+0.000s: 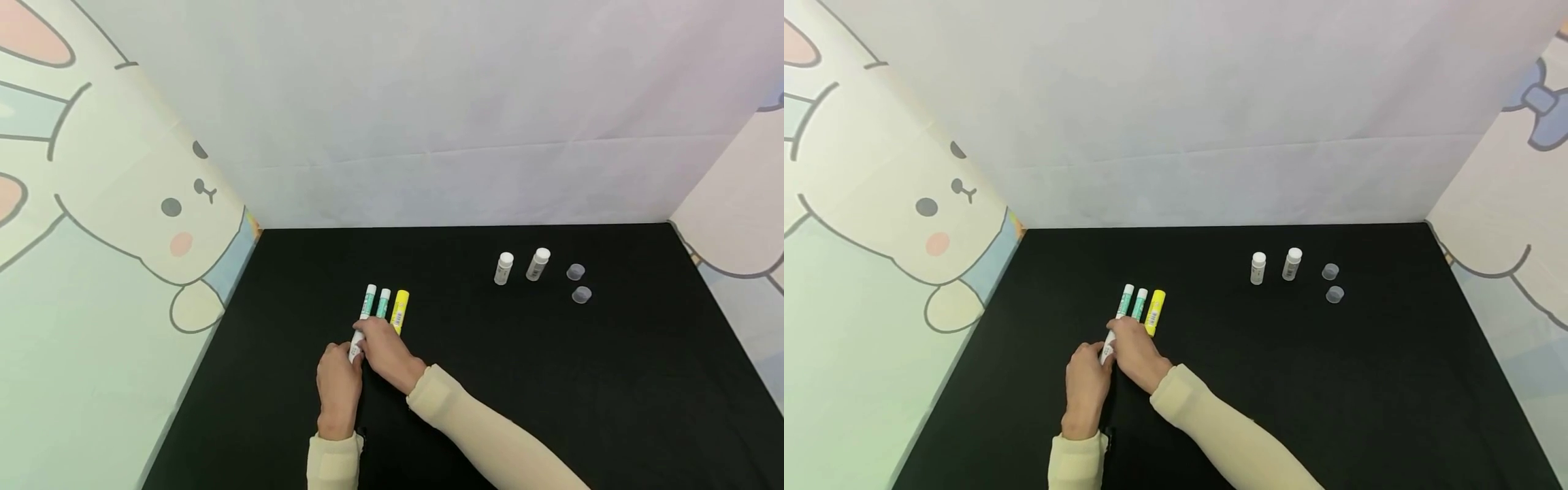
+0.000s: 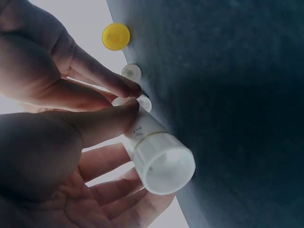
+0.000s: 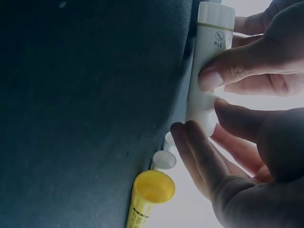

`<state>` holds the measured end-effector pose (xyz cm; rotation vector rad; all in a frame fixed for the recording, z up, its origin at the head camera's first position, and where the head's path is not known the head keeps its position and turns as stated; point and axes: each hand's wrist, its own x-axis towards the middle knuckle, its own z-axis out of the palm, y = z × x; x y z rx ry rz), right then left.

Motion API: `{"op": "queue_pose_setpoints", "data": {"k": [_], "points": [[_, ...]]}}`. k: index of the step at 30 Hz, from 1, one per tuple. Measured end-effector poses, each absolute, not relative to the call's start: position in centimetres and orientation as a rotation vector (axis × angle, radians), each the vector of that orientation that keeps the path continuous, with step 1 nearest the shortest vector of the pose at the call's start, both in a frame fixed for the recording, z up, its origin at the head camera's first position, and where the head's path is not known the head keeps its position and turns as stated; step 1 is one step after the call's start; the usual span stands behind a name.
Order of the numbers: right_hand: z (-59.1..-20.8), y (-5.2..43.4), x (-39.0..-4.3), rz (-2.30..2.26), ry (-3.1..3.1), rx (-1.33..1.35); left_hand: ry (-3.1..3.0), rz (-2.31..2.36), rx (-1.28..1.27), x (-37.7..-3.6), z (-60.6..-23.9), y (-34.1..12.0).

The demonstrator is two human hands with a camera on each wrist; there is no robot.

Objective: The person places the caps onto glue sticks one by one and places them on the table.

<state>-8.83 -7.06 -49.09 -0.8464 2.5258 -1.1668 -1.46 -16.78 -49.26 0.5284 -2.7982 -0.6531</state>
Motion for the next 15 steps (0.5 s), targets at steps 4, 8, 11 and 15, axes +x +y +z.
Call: {"op": "queue_pose_setpoints", "data": {"k": [4,8,11,15], "points": [[-49.35,-7.43,-8.86,-1.124,2.508,-0.777,-2.824,-0.645,0.524,-1.51,-49.31,-16.67],[-49.52,-7.77,-8.89,-1.025,2.556,-0.793,-2.833,-0.610,0.507,-1.61,-49.34,-16.67],[-49.55,-7.93,-8.87,-0.976,2.592,-0.820,-2.834,-0.582,0.492,-1.70,-49.30,-16.69],[-49.50,-8.01,-8.76,-0.967,2.589,-0.811,-2.838,-0.586,0.496,-1.74,-49.23,-16.67]]}}
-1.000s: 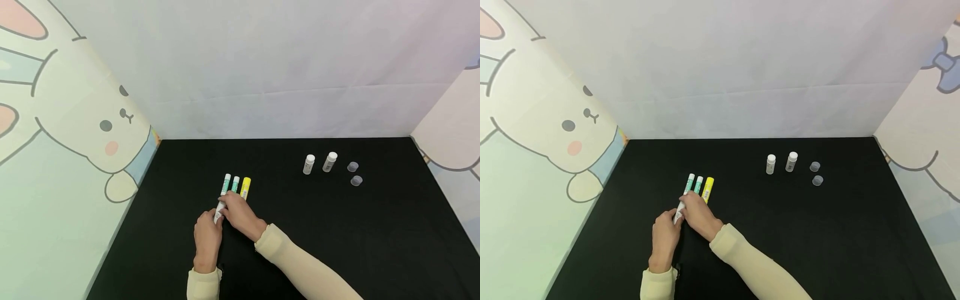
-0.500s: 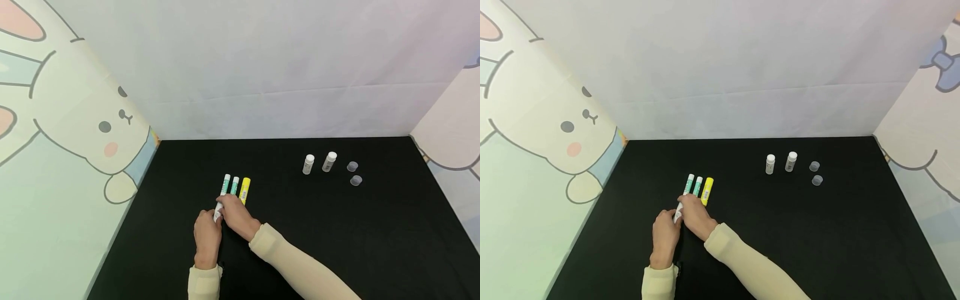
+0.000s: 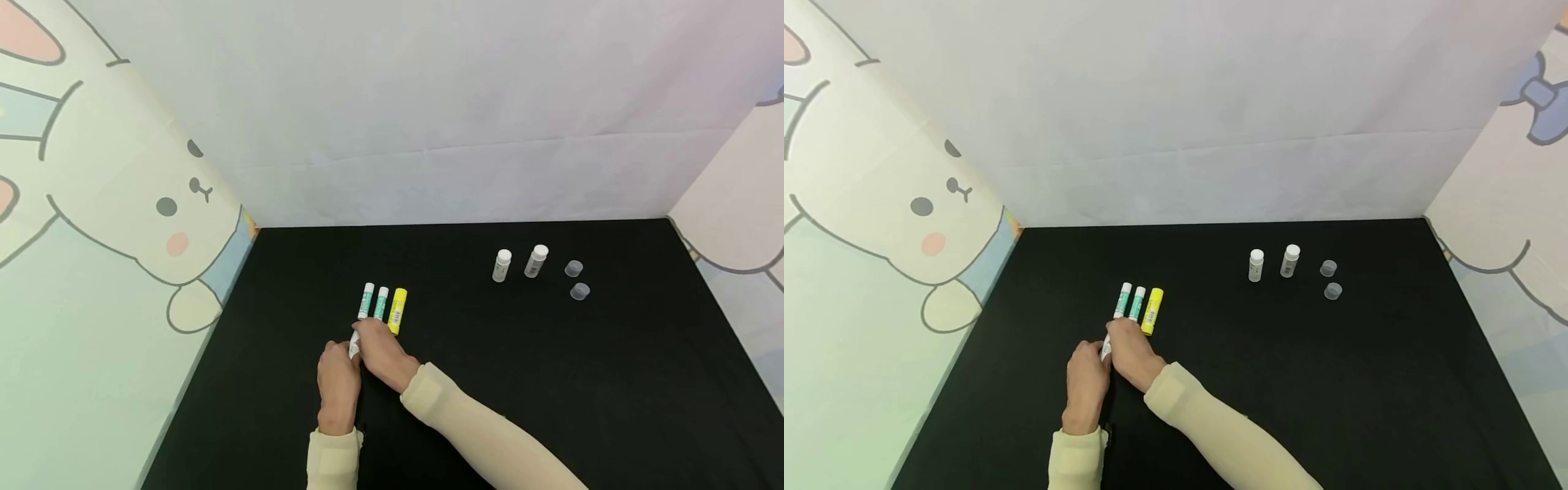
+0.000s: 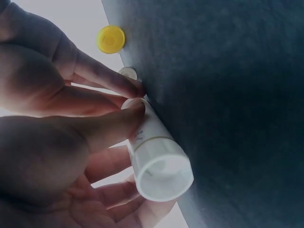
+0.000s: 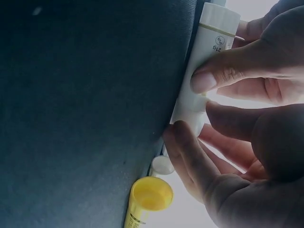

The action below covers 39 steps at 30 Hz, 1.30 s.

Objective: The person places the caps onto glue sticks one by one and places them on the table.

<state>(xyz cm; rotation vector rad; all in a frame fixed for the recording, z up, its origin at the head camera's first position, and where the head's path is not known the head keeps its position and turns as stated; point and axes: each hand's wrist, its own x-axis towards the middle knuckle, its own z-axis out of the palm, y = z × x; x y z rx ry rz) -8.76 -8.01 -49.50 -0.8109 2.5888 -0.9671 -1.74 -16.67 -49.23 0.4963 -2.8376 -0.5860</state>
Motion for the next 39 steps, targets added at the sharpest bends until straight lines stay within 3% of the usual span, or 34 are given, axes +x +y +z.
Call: {"op": "queue_pose_setpoints", "data": {"k": [17,39], "points": [[-48.1,-5.4,-7.7,-1.138,2.611,-0.925,-2.847,-0.617,0.576,-1.7,-49.4,-16.7],[-46.9,-0.9,-9.4,-1.364,2.678,-0.697,-2.724,-0.581,0.353,-3.6,-48.1,-13.8]]}}
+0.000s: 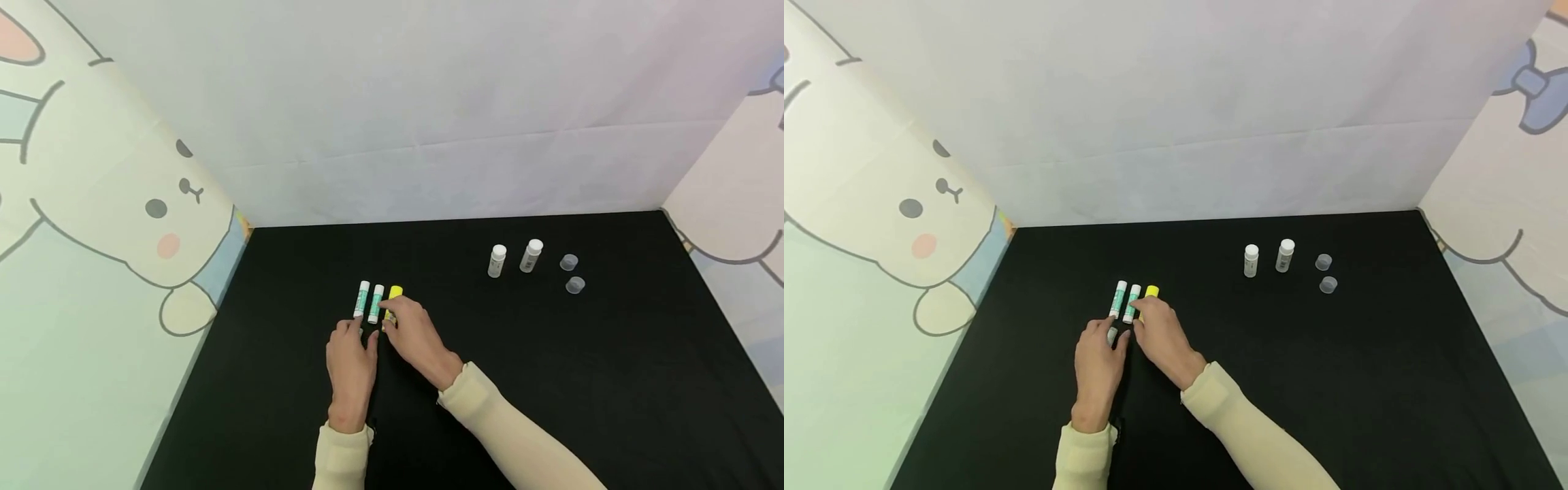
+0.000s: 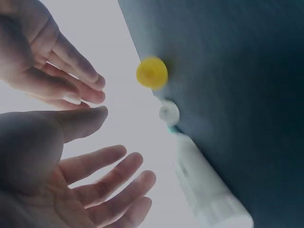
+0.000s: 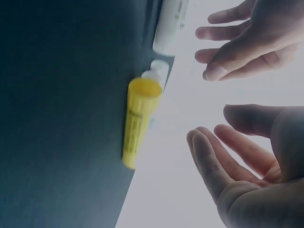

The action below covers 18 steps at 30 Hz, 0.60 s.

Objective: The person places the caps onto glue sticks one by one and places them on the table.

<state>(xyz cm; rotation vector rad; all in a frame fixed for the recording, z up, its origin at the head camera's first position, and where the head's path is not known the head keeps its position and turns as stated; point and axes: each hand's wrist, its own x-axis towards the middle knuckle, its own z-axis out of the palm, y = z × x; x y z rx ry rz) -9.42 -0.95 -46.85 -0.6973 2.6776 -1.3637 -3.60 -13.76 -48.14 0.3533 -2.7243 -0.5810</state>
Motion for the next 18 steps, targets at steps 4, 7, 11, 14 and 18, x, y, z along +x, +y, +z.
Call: {"op": "queue_pose_setpoints", "data": {"k": [4,7,11,14,18], "points": [[-46.9,0.1,-10.0,-1.413,2.697,-0.647,-2.718,-0.611,0.251,-4.2,-47.9,-12.4],[-46.9,1.0,-10.4,-1.446,2.699,-0.593,-2.706,-0.631,0.160,-4.7,-47.7,-11.3],[-46.9,2.3,-10.8,-1.470,2.713,-0.533,-2.706,-0.644,0.084,-5.2,-47.5,-10.0],[-47.1,3.3,-11.1,-1.473,2.741,-0.502,-2.719,-0.655,0.052,-5.6,-47.5,-9.0],[-47.3,4.6,-11.4,-1.484,2.776,-0.460,-2.729,-0.661,-0.001,-6.1,-47.5,-7.9]]}}
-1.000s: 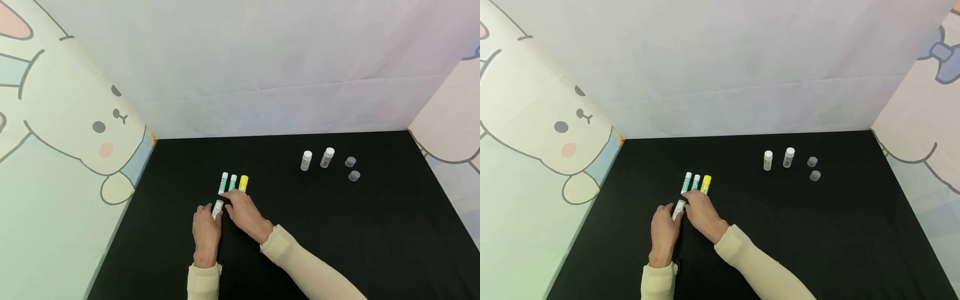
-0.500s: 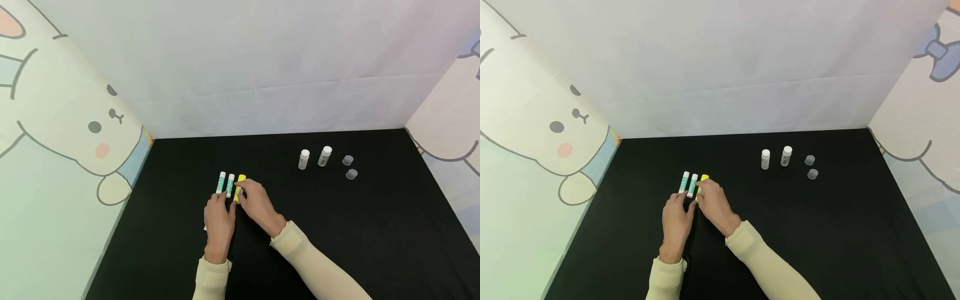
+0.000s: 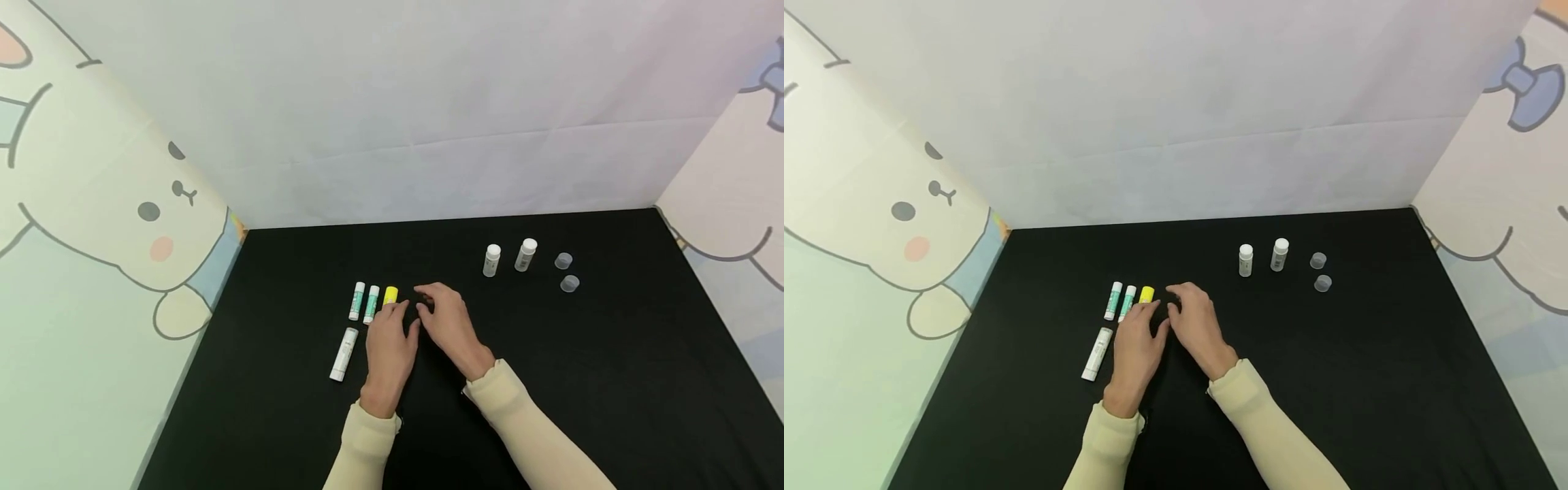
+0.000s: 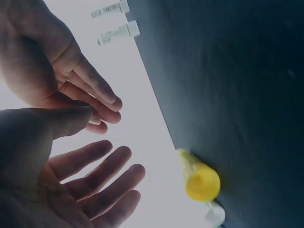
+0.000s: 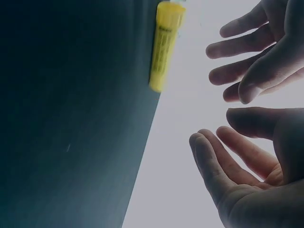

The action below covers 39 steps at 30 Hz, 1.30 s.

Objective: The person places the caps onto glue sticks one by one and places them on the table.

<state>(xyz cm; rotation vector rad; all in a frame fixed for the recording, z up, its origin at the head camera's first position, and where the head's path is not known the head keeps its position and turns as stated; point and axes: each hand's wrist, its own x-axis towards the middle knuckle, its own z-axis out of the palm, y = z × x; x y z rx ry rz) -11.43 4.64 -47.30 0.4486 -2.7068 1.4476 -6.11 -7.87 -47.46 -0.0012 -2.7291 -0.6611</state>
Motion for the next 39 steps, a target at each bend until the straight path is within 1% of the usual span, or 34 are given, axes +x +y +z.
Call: {"op": "queue_pose_setpoints", "data": {"k": [8,21,39], "points": [[-47.5,6.6,-11.8,1.447,-2.685,0.372,-2.744,-0.669,-0.065,-6.9,-47.7,-6.6],[-48.0,8.9,-12.1,1.416,-2.682,0.280,-2.770,-0.676,-0.073,-7.6,-47.8,-5.9],[-47.8,12.7,-12.4,1.358,-2.659,0.091,-2.805,-0.676,-0.117,-8.6,-47.1,-4.6]]}}
